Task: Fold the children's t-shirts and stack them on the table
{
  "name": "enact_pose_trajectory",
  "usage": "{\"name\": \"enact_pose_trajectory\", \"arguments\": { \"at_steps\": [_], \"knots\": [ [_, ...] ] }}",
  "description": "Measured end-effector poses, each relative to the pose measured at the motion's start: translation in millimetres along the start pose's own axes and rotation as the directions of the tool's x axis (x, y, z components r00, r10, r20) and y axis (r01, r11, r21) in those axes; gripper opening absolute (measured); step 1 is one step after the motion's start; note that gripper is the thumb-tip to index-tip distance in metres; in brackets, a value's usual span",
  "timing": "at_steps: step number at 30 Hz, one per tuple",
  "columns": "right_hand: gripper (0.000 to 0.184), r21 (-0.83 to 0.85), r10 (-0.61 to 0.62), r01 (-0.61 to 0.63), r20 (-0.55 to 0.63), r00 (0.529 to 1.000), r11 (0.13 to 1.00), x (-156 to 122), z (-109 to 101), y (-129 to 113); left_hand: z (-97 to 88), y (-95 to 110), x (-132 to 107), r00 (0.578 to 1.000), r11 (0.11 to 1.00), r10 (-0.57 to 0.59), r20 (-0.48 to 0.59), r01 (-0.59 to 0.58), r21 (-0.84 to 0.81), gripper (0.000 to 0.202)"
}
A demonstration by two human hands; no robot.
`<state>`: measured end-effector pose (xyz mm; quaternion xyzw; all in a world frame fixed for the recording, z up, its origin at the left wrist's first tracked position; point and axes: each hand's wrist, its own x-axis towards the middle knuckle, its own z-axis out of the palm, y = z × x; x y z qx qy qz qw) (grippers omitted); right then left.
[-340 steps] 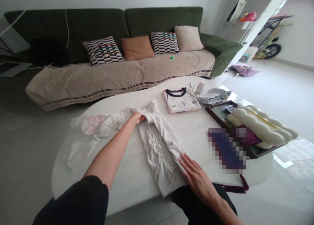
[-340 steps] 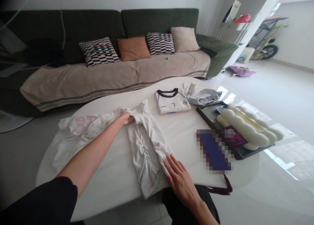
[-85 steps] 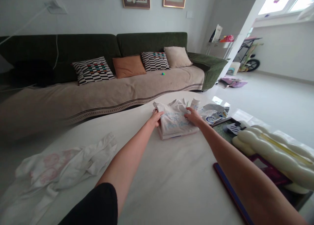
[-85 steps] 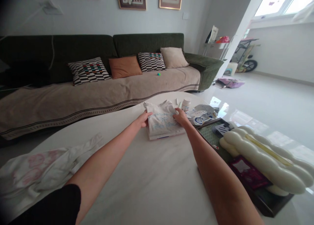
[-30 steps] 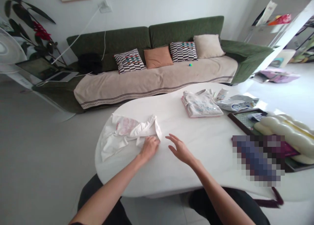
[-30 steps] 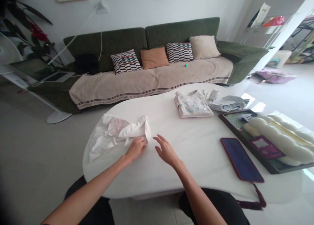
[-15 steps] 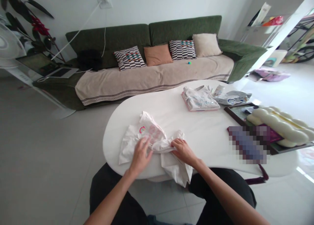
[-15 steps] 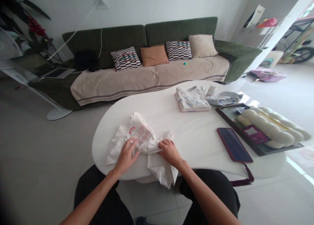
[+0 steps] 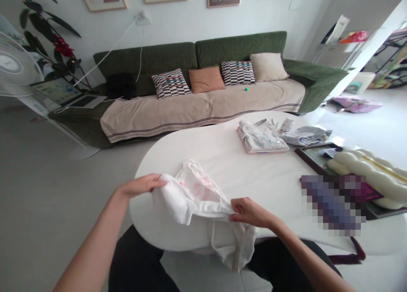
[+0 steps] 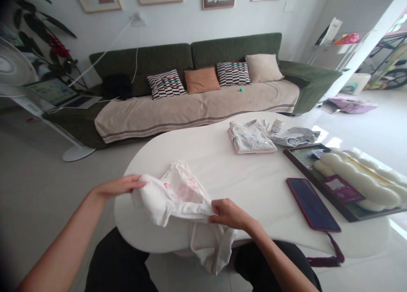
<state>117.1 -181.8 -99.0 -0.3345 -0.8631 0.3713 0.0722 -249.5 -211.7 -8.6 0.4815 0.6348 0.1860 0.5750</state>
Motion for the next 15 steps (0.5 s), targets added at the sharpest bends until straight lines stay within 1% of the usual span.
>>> {"name": "enact_pose_trajectory", "arguments": {
  "at_steps": [1, 2, 3, 4, 5, 6, 7, 8, 9, 10, 11, 12, 13, 14, 15],
  "knots": [
    [0.029, 0.067, 0.003, -0.003, -0.005, 1.000, 0.998, 0, -13, 4, -5.3, 27, 14, 0.998, 0.997, 0.054, -0.009, -0.055, -0.052, 0.034],
    [0.028, 0.135, 0.011, -0.007, -0.032, 0.999, 0.991, 0, -27, 9, -8.3, 54, 32, 0.992, 0.985, 0.125, -0.029, -0.127, -0.119, 0.033],
    [0.028, 0.200, 0.034, -0.016, -0.086, 0.996, 0.980, 2, -42, 17, -9.0, 80, 54, 0.973, 0.955, 0.216, -0.085, -0.229, -0.189, 0.034],
    [0.028, 0.256, 0.076, -0.030, -0.171, 0.982, 0.966, 4, -58, 28, -7.5, 104, 78, 0.939, 0.909, 0.311, -0.144, -0.338, -0.242, 0.036],
    [0.029, 0.297, 0.132, -0.046, -0.274, 0.953, 0.954, 6, -73, 40, -4.1, 123, 103, 0.892, 0.861, 0.378, -0.246, -0.437, -0.260, 0.038],
    [0.029, 0.312, 0.193, -0.066, -0.395, 0.898, 0.948, 8, -86, 54, 0.5, 137, 126, 0.852, 0.843, 0.404, -0.334, -0.488, -0.226, 0.039],
    [0.029, 0.295, 0.245, -0.095, -0.524, 0.816, 0.951, 10, -98, 68, 5.7, 144, 145, 0.809, 0.864, 0.383, -0.447, -0.485, -0.138, 0.040],
    [0.029, 0.250, 0.273, -0.141, -0.641, 0.718, 0.958, 10, -107, 82, 11.0, 145, 161, 0.768, 0.895, 0.352, -0.535, -0.443, -0.046, 0.042],
    [0.030, 0.188, 0.278, -0.208, -0.733, 0.621, 0.960, 9, -113, 95, 15.8, 140, 173, 0.734, 0.930, 0.315, -0.602, -0.365, 0.041, 0.044],
    [0.031, 0.127, 0.270, -0.285, -0.793, 0.547, 0.950, 6, -114, 105, 19.7, 128, 180, 0.711, 0.956, 0.275, -0.648, -0.271, 0.109, 0.048],
    [0.030, 0.073, 0.259, -0.356, -0.821, 0.509, 0.932, 2, -111, 113, 22.8, 111, 185, 0.705, 0.972, 0.236, -0.669, -0.181, 0.151, 0.053],
    [0.028, 0.027, 0.250, -0.405, -0.823, 0.510, 0.914, -3, -104, 117, 25.0, 90, 186, 0.709, 0.979, 0.195, -0.677, -0.105, 0.173, 0.058],
    [0.027, -0.018, 0.241, -0.423, -0.800, 0.550, 0.906, -8, -92, 119, 26.6, 67, 186, 0.714, 0.981, 0.149, -0.684, -0.022, 0.191, 0.060],
    [0.026, -0.062, 0.223, -0.407, -0.755, 0.616, 0.911, -14, -77, 117, 27.9, 43, 185, 0.715, 0.977, 0.102, -0.692, 0.059, 0.205, 0.060],
    [0.026, -0.106, 0.193, -0.364, -0.695, 0.693, 0.925, -19, -59, 114, 29.1, 21, 182, 0.721, 0.966, 0.071, -0.689, 0.124, 0.229, 0.057]
  ]
}}
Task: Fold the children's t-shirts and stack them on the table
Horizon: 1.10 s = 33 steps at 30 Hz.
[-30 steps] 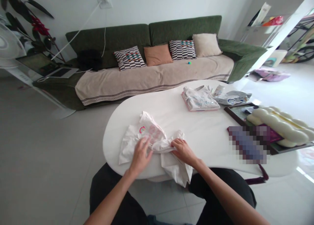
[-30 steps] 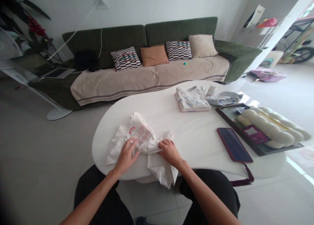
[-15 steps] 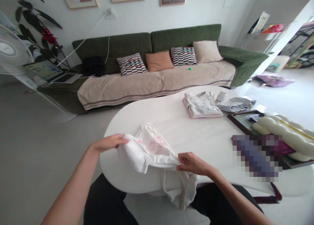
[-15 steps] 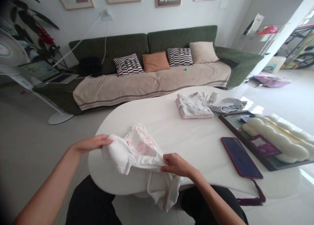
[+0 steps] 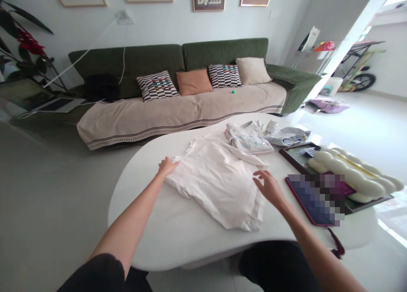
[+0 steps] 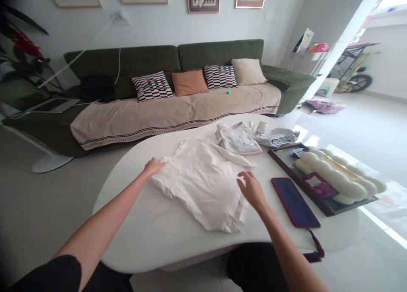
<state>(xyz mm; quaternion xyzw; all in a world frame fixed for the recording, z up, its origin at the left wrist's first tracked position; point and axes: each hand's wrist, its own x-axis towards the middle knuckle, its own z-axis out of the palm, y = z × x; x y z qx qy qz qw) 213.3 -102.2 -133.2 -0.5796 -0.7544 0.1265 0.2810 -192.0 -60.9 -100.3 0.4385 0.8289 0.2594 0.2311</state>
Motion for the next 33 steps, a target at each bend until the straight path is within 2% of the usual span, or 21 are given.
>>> {"name": "enact_pose_trajectory", "arguments": {
  "at_steps": [3, 6, 7, 9, 12, 14, 17, 20, 22, 24, 27, 29, 33],
  "knots": [
    [0.031, 0.016, -0.172, 0.173, 0.198, 0.965, 0.985, -49, 26, -13, 8.4, -50, -14, 0.998, 0.991, 0.011, 0.059, -0.019, 0.134, 0.042],
    [0.045, -0.049, -0.184, 0.208, 0.297, 0.937, 0.977, -74, 41, -18, 4.1, -71, -29, 0.989, 0.990, 0.054, 0.139, -0.071, 0.122, 0.025],
    [0.048, -0.071, -0.171, 0.205, 0.329, 0.929, 0.976, -75, 42, -17, -0.2, -73, -34, 0.985, 0.994, 0.067, 0.160, -0.079, 0.074, 0.024],
    [0.049, -0.095, -0.142, 0.195, 0.400, 0.905, 0.976, -68, 36, -11, -11.8, -76, -45, 0.980, 0.991, 0.079, 0.180, -0.057, -0.122, 0.026],
    [0.050, -0.143, -0.073, 0.162, 0.488, 0.870, 0.976, -55, 19, -4, -29.6, -86, -64, 0.976, 0.902, 0.017, 0.219, 0.080, -0.424, 0.030],
    [0.053, -0.185, -0.023, 0.139, 0.519, 0.854, 0.973, -53, 7, -4, -37.4, -99, -79, 0.965, 0.873, -0.062, 0.255, 0.176, -0.455, 0.031],
    [0.049, -0.186, -0.015, 0.132, 0.523, 0.852, 0.974, -68, -6, -12, -43.3, -123, -100, 0.939, 0.869, -0.164, 0.304, 0.283, -0.406, 0.030],
    [0.043, -0.044, -0.141, 0.185, 0.484, 0.864, 0.982, -99, -13, -27, -48.5, -139, -114, 0.899, 0.828, -0.202, 0.390, 0.369, -0.422, 0.029],
    [0.050, 0.043, -0.234, 0.242, 0.461, 0.856, 0.969, -122, -12, -37, -53.3, -141, -119, 0.876, 0.767, -0.163, 0.454, 0.402, -0.500, 0.027],
    [0.055, 0.059, -0.277, 0.281, 0.453, 0.847, 0.958, -142, -7, -42, -57.8, -138, -123, 0.866, 0.717, -0.083, 0.494, 0.396, -0.574, 0.023],
    [0.045, 0.019, -0.272, 0.289, 0.396, 0.877, 0.957, -160, 1, -43, -59.9, -132, -127, 0.867, 0.705, 0.036, 0.497, 0.331, -0.627, 0.026],
    [0.038, 0.027, -0.263, 0.270, 0.341, 0.903, 0.963, -163, 2, -41, -57.7, -128, -128, 0.880, 0.713, 0.066, 0.471, 0.289, -0.639, 0.028],
    [0.024, 0.100, -0.146, 0.124, 0.253, 0.956, 0.987, -154, -14, -43, -52.5, -124, -125, 0.957, 0.758, 0.056, 0.284, 0.144, -0.636, 0.038]
  ]
}}
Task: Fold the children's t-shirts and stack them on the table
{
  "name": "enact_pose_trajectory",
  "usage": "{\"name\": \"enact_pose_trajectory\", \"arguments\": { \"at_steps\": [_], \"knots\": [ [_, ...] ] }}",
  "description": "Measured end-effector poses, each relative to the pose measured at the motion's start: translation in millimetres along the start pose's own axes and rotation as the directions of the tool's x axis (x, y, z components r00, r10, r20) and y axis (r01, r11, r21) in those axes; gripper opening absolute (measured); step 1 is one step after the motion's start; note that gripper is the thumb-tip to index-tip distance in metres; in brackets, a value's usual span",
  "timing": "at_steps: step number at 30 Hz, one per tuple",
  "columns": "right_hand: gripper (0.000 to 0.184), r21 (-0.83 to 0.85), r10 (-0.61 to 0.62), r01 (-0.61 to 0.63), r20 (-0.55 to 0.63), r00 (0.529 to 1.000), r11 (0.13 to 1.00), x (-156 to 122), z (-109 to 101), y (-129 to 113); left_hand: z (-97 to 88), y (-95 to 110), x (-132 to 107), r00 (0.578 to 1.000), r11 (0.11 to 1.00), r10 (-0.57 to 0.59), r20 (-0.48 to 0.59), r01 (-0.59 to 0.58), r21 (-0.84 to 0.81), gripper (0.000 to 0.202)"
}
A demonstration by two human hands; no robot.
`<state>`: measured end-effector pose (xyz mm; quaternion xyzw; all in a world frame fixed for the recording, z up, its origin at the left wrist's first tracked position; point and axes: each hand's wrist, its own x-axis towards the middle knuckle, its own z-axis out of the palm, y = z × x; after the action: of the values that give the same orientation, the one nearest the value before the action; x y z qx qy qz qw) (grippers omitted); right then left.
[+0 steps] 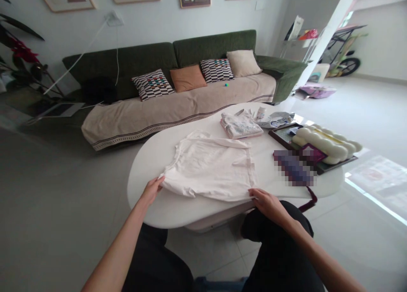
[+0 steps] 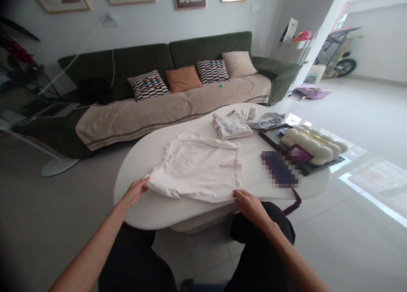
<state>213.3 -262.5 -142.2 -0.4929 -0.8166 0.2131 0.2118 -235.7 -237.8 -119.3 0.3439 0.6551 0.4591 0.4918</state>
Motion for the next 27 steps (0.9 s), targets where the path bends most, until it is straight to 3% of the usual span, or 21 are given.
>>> {"name": "enact_pose_trajectory", "arguments": {
  "at_steps": [2, 5, 7, 10, 12, 15, 18, 22, 25, 27],
  "knots": [
    [0.020, 0.060, 0.078, -0.073, -0.089, 0.993, 0.996, 2, -13, -5, 0.7, 1, 1, 0.997, 0.995, 0.034, -0.072, -0.027, 0.093, 0.043],
    [0.019, 0.105, 0.147, -0.134, -0.128, 0.981, 0.985, 0, -22, -10, -0.2, 2, -8, 0.992, 0.977, -0.050, -0.114, 0.072, 0.202, 0.045],
    [0.020, 0.078, 0.148, -0.143, -0.062, 0.987, 0.987, -6, -18, -9, -0.8, -1, -21, 0.985, 0.966, -0.156, -0.075, 0.168, 0.195, 0.043],
    [0.025, 0.027, 0.116, -0.115, -0.022, 0.993, 0.993, -20, -2, -1, -1.1, -13, -47, 0.957, 0.951, -0.283, 0.064, 0.271, 0.146, 0.044],
    [0.026, 0.030, 0.101, -0.100, -0.041, 0.994, 0.995, -29, 8, 4, -2.0, -24, -65, 0.949, 0.950, -0.299, 0.096, 0.288, 0.121, 0.048],
    [0.025, 0.086, 0.073, -0.072, -0.018, 0.997, 0.994, -39, 13, 6, -8.0, -31, -86, 0.962, 0.959, -0.271, 0.041, 0.266, 0.099, 0.062],
    [0.022, 0.190, 0.082, -0.094, 0.073, 0.994, 0.977, -42, 0, 3, -18.2, -10, -96, 0.960, 0.962, -0.254, 0.119, 0.239, 0.130, 0.065],
    [0.021, 0.336, 0.168, -0.220, 0.175, 0.970, 0.916, -19, -33, 9, -20.8, 55, -70, 0.900, 0.935, -0.303, 0.314, 0.218, 0.279, 0.040],
    [0.030, 0.443, 0.240, -0.326, 0.240, 0.941, 0.835, 22, -50, 28, -1.3, 100, -15, 0.856, 0.934, -0.308, 0.415, 0.190, 0.302, 0.038],
    [0.036, 0.538, 0.308, -0.396, 0.250, 0.918, 0.744, 51, -49, 44, 20.9, 111, 31, 0.878, 0.938, -0.284, 0.385, 0.171, 0.303, 0.036]
  ]
}}
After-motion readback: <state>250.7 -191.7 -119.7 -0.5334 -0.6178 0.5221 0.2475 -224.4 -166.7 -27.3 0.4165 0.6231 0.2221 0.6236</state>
